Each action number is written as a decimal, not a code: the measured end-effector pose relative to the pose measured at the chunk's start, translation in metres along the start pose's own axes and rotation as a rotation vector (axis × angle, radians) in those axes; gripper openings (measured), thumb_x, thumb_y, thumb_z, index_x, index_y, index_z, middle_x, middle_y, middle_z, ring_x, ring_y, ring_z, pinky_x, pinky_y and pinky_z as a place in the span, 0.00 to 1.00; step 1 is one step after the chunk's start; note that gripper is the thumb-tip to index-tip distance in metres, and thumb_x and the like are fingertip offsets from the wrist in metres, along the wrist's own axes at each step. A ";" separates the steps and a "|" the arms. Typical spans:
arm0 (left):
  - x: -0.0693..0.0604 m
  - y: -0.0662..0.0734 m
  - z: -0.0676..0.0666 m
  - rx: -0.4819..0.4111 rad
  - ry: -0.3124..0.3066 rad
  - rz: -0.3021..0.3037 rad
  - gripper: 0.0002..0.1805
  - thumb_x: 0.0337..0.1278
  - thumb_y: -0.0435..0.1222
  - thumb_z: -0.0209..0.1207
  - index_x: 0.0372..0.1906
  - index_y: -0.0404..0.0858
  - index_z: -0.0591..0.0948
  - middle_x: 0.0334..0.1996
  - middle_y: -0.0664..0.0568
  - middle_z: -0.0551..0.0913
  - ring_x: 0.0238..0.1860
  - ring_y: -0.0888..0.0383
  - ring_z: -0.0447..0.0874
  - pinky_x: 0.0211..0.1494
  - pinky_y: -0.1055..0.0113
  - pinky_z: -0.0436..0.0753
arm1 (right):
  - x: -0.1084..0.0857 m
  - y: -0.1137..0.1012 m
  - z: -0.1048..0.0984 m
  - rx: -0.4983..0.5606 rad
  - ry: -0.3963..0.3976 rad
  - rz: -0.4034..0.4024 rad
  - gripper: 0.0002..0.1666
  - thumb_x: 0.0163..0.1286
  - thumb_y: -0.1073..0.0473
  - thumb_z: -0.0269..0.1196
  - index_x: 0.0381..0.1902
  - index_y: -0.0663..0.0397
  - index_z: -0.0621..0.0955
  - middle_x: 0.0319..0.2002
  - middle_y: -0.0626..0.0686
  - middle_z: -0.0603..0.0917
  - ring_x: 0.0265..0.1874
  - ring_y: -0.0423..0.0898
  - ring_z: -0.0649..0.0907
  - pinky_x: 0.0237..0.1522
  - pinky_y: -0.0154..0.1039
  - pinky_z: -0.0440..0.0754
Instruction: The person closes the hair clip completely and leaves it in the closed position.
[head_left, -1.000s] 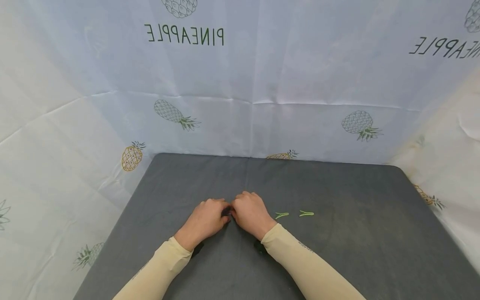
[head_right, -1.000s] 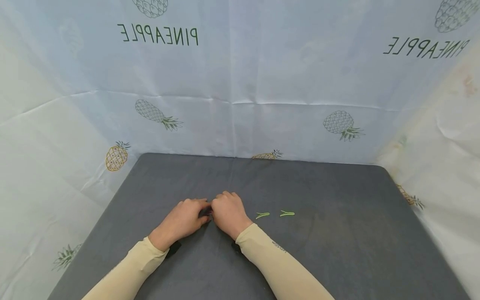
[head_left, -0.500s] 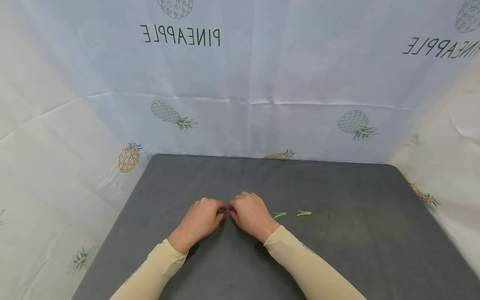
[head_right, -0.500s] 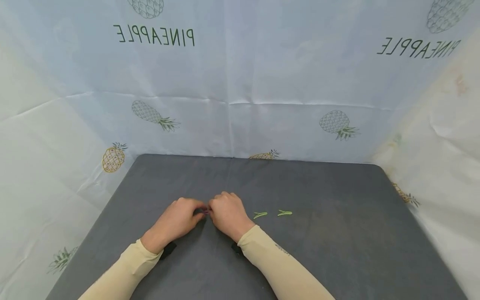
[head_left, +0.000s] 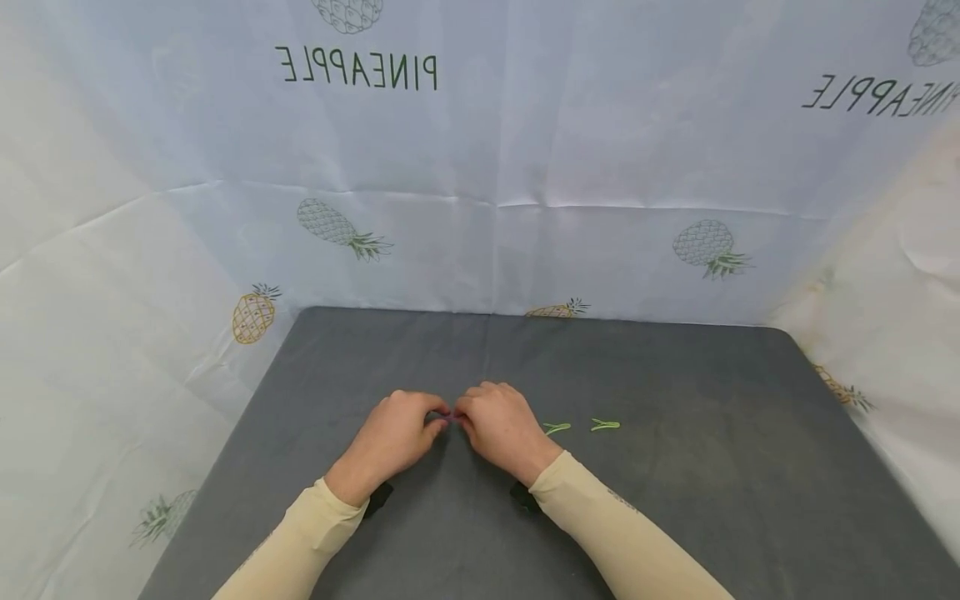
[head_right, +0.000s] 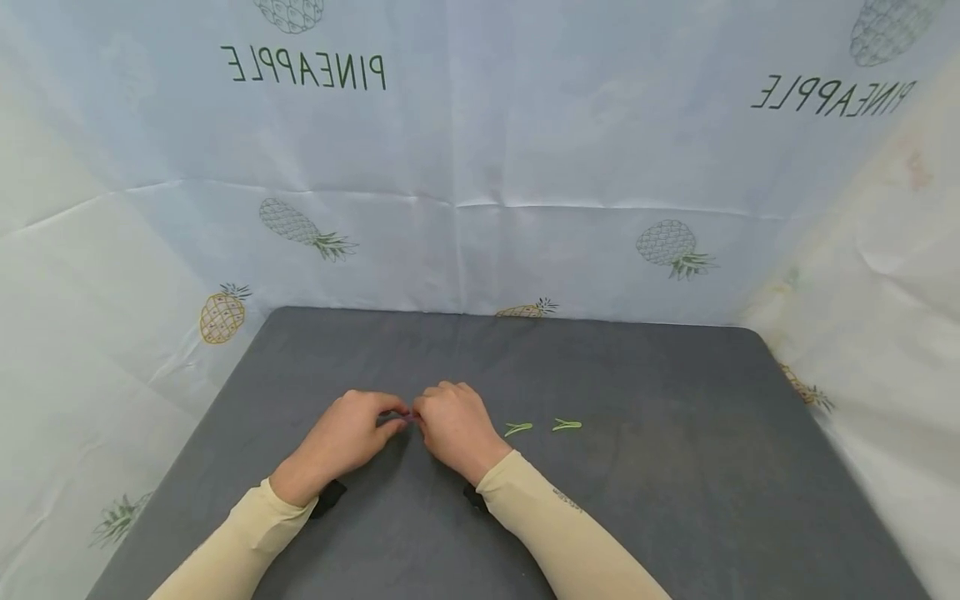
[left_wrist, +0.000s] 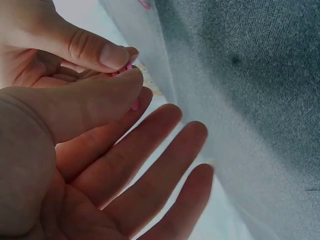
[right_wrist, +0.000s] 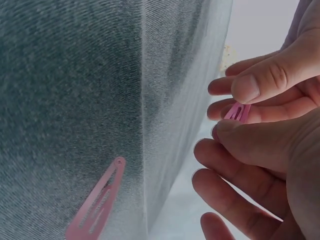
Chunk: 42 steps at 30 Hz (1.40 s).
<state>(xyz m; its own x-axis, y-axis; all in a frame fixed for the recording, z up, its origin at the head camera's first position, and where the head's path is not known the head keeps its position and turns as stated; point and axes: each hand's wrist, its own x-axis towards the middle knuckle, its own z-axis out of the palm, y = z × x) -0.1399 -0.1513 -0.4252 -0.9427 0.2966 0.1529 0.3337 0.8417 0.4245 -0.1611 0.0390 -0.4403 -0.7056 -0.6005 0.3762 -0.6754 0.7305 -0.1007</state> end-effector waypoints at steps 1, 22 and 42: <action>-0.001 0.000 -0.001 0.002 0.006 0.000 0.06 0.62 0.32 0.75 0.42 0.44 0.94 0.38 0.53 0.94 0.28 0.65 0.85 0.33 0.65 0.84 | 0.000 -0.001 0.000 -0.004 0.000 -0.004 0.03 0.70 0.57 0.76 0.36 0.41 0.92 0.32 0.43 0.90 0.33 0.43 0.86 0.42 0.42 0.86; -0.003 0.000 -0.007 0.023 0.049 0.028 0.05 0.62 0.32 0.75 0.41 0.43 0.95 0.36 0.53 0.94 0.23 0.68 0.80 0.29 0.68 0.81 | 0.003 -0.004 -0.008 -0.047 -0.001 -0.050 0.04 0.72 0.58 0.75 0.35 0.42 0.91 0.30 0.43 0.88 0.31 0.42 0.83 0.41 0.40 0.83; -0.008 0.000 -0.013 0.042 0.065 0.076 0.06 0.61 0.30 0.74 0.39 0.43 0.95 0.33 0.54 0.94 0.22 0.67 0.78 0.27 0.71 0.77 | 0.002 -0.005 -0.007 -0.037 0.031 -0.118 0.04 0.71 0.59 0.75 0.34 0.43 0.91 0.28 0.43 0.86 0.29 0.41 0.82 0.35 0.37 0.79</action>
<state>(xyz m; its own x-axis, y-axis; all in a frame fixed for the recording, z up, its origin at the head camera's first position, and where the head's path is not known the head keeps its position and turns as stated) -0.1327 -0.1598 -0.4148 -0.9119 0.3320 0.2413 0.4029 0.8363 0.3719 -0.1572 0.0363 -0.4322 -0.6146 -0.6727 0.4119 -0.7444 0.6674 -0.0208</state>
